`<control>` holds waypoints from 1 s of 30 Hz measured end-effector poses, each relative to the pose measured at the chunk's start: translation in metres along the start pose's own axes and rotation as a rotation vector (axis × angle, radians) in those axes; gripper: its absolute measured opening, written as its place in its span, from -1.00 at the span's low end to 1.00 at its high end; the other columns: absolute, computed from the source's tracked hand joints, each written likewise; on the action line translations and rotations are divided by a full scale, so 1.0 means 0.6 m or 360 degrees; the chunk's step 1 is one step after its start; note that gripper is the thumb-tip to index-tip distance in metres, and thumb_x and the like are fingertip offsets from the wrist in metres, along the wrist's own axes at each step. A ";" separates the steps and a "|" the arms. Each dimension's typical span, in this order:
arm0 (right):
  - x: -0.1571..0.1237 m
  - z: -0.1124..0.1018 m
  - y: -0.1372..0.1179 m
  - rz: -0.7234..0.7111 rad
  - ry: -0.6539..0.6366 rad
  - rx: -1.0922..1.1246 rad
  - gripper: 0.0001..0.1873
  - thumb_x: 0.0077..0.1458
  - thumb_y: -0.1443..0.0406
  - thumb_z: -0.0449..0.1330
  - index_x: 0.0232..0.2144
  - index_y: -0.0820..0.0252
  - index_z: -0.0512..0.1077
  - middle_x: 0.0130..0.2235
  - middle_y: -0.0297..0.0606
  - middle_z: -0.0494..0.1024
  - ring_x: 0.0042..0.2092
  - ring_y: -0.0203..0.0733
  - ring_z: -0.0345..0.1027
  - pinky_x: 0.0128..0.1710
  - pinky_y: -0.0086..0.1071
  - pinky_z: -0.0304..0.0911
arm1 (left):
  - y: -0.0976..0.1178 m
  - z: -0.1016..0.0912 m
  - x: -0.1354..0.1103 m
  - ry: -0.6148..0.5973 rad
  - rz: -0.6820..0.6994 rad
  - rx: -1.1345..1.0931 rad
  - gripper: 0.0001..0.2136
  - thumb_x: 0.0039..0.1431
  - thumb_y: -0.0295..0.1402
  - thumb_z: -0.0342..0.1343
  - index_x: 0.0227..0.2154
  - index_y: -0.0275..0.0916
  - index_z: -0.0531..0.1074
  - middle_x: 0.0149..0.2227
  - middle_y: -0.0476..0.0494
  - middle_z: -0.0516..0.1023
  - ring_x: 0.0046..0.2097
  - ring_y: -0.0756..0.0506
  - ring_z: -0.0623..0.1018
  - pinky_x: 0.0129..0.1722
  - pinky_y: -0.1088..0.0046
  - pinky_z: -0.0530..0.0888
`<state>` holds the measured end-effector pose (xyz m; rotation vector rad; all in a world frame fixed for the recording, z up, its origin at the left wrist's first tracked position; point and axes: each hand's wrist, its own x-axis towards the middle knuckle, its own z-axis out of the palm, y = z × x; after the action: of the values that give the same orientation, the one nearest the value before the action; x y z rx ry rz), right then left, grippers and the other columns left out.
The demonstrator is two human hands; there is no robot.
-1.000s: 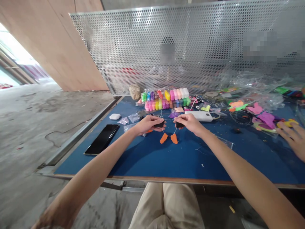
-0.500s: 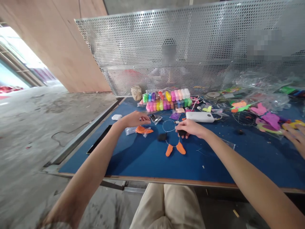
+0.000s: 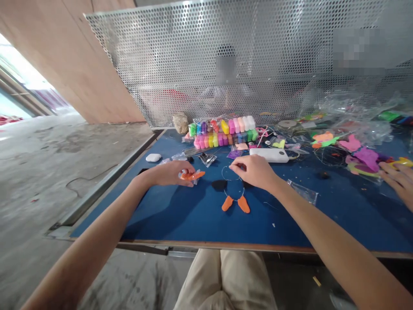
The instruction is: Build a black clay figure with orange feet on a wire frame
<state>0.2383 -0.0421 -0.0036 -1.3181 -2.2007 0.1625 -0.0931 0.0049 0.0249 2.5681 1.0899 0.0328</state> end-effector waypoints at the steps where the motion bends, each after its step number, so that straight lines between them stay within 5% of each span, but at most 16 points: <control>1: -0.002 0.002 -0.008 -0.0039 0.0035 0.0099 -0.76 0.27 0.11 0.16 -0.26 0.02 0.59 -0.35 -0.33 0.64 -0.39 -0.19 0.44 -0.36 -0.30 0.27 | 0.008 0.001 0.003 0.0061 0.0018 -0.0031 -0.58 0.07 0.06 0.24 -0.19 -0.18 0.49 -0.18 -0.12 0.58 -0.21 -0.14 0.53 -0.30 0.41 0.36; 7: -0.004 0.026 -0.040 -0.0147 0.0184 0.0566 -0.49 0.25 0.11 0.20 0.22 -0.03 0.33 0.02 -0.23 0.60 -0.18 -0.10 0.53 -0.16 -0.17 0.48 | 0.072 0.027 0.050 0.0504 0.0163 -0.0063 -0.52 0.05 0.07 0.28 -0.17 -0.18 0.32 -0.27 -0.07 0.55 -0.33 -0.09 0.51 -0.35 0.41 0.33; 14: 0.006 0.047 -0.039 -0.0175 0.0457 0.0661 -0.50 0.19 0.14 0.29 0.16 -0.02 0.40 0.16 -0.15 0.46 0.05 0.01 0.46 -0.11 -0.12 0.53 | 0.099 0.081 0.082 0.1028 0.0105 -0.0322 -0.41 -0.04 0.01 0.38 -0.07 -0.13 0.25 -0.16 -0.07 0.59 -0.16 -0.14 0.61 -0.21 0.39 0.45; 23: 0.003 0.052 -0.042 -0.0136 0.0525 0.0711 -0.80 0.23 0.12 0.25 -0.17 0.05 0.56 -0.15 -0.21 0.64 -0.12 -0.05 0.53 -0.05 -0.13 0.49 | 0.092 0.121 0.087 0.1098 0.0072 -0.0294 -0.44 0.08 0.06 0.30 -0.02 -0.13 0.22 -0.10 -0.13 0.60 -0.18 -0.15 0.65 -0.25 0.42 0.46; 27: 0.002 0.049 -0.042 -0.0100 0.0483 0.0760 -0.80 0.24 0.12 0.23 -0.18 0.07 0.55 -0.18 -0.23 0.65 -0.13 -0.07 0.54 -0.06 -0.17 0.48 | 0.091 0.112 0.082 0.1067 0.0190 -0.0406 -0.28 0.05 0.03 0.34 0.15 -0.14 0.17 -0.11 -0.14 0.61 -0.13 -0.17 0.64 -0.16 0.38 0.49; 30: 0.001 0.048 -0.040 -0.0078 0.0504 0.0727 -0.79 0.26 0.13 0.20 -0.17 0.06 0.56 -0.15 -0.22 0.65 -0.11 -0.06 0.54 -0.05 -0.18 0.47 | 0.093 0.099 0.076 0.0950 0.0295 -0.0469 -0.41 0.16 -0.04 0.28 0.15 -0.14 0.25 -0.01 -0.17 0.60 -0.02 -0.17 0.61 -0.04 0.35 0.48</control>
<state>0.2045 -0.0485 -0.0182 -0.9601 -1.7899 0.3842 -0.0131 -0.0174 -0.0176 2.4247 0.9291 0.9807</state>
